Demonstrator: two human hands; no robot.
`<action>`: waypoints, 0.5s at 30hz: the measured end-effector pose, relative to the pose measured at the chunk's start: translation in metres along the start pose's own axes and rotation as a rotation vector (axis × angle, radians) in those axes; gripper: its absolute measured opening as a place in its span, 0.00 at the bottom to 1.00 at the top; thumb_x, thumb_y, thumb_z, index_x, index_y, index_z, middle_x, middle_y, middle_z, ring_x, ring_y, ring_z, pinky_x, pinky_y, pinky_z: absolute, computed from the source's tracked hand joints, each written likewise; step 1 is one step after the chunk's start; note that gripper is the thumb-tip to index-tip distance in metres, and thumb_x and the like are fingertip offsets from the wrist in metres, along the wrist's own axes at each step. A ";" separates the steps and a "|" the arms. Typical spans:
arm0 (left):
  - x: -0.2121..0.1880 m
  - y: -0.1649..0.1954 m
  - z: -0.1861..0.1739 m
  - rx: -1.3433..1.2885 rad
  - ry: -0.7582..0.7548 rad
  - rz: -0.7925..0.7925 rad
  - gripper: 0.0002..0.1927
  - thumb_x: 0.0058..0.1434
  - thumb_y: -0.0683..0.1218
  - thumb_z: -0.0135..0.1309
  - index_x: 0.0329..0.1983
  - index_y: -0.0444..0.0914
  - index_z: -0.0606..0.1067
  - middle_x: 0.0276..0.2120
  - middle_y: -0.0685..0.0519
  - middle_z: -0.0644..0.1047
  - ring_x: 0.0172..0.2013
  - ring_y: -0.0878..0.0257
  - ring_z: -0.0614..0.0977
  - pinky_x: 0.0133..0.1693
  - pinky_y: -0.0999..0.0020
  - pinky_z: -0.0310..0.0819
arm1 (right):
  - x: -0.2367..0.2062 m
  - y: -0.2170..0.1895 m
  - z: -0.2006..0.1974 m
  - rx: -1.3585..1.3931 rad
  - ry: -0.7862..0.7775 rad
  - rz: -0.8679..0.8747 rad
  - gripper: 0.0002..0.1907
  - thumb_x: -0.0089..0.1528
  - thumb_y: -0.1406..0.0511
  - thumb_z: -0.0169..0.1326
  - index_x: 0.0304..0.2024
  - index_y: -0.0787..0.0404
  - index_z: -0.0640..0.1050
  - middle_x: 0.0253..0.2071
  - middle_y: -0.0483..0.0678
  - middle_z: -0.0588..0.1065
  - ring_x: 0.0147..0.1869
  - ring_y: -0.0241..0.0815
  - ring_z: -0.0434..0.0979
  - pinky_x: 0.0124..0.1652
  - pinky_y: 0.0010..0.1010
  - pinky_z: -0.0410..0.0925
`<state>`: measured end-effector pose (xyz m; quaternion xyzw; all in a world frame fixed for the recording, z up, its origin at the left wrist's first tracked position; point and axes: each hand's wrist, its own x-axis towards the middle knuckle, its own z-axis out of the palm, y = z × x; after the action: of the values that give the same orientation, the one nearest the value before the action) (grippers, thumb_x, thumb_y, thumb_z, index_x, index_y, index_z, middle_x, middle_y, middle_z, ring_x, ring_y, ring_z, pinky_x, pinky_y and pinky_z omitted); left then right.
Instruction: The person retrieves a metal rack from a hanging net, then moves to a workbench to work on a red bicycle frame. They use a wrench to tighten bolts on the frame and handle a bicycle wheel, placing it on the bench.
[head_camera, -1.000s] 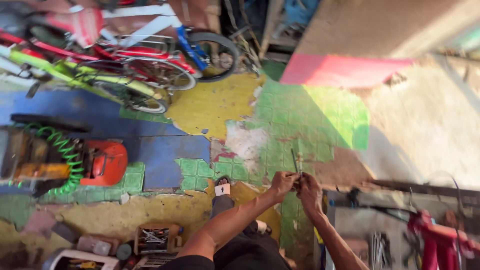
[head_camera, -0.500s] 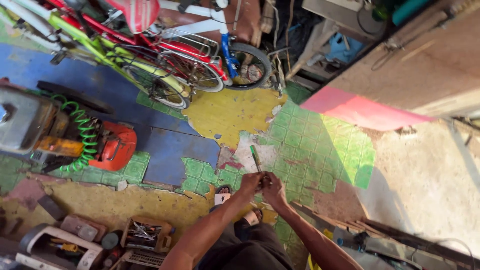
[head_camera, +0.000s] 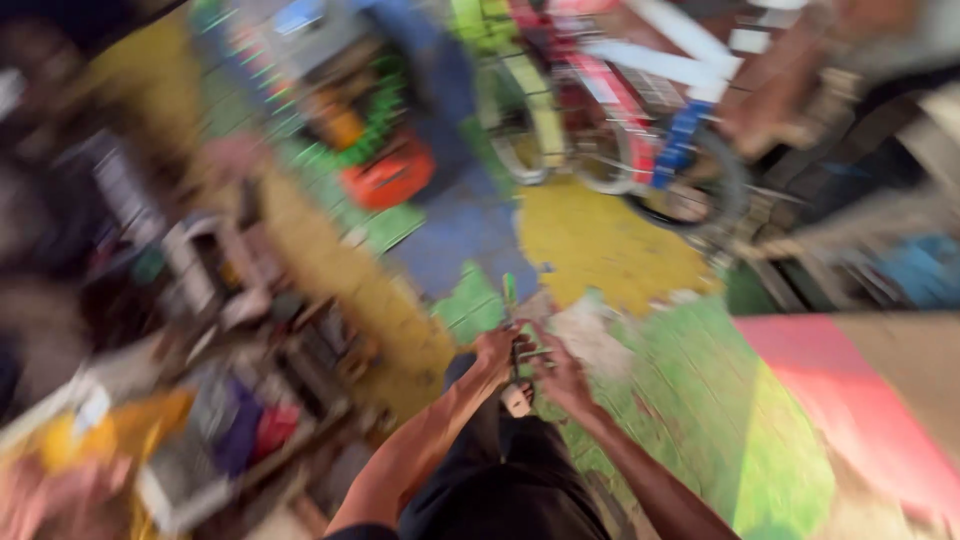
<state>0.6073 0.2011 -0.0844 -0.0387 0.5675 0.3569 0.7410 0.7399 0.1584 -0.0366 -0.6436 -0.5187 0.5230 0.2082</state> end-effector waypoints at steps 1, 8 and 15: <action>0.000 0.003 -0.013 -0.027 0.042 0.027 0.10 0.69 0.45 0.50 0.45 0.34 0.77 0.28 0.49 0.78 0.27 0.56 0.82 0.25 0.59 0.76 | 0.002 0.003 0.002 0.011 -0.065 0.102 0.32 0.64 0.68 0.55 0.70 0.49 0.64 0.52 0.50 0.79 0.38 0.39 0.84 0.33 0.34 0.76; 0.001 0.039 -0.086 -0.233 0.262 0.262 0.03 0.68 0.42 0.52 0.40 0.36 0.74 0.29 0.47 0.78 0.20 0.61 0.74 0.19 0.66 0.63 | 0.026 0.028 -0.010 -0.189 -0.301 0.168 0.29 0.64 0.64 0.55 0.68 0.59 0.66 0.46 0.54 0.82 0.39 0.41 0.87 0.33 0.35 0.79; 0.018 0.081 -0.175 -0.432 0.324 0.298 0.05 0.66 0.37 0.49 0.42 0.35 0.75 0.26 0.49 0.78 0.19 0.63 0.71 0.20 0.67 0.64 | 0.072 0.031 0.003 -0.220 -0.313 0.220 0.26 0.64 0.61 0.56 0.63 0.62 0.72 0.46 0.55 0.82 0.42 0.43 0.86 0.34 0.35 0.78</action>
<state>0.4204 0.1888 -0.1337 -0.1681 0.5886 0.5631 0.5551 0.7452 0.2101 -0.0956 -0.6263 -0.5251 0.5762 -0.0045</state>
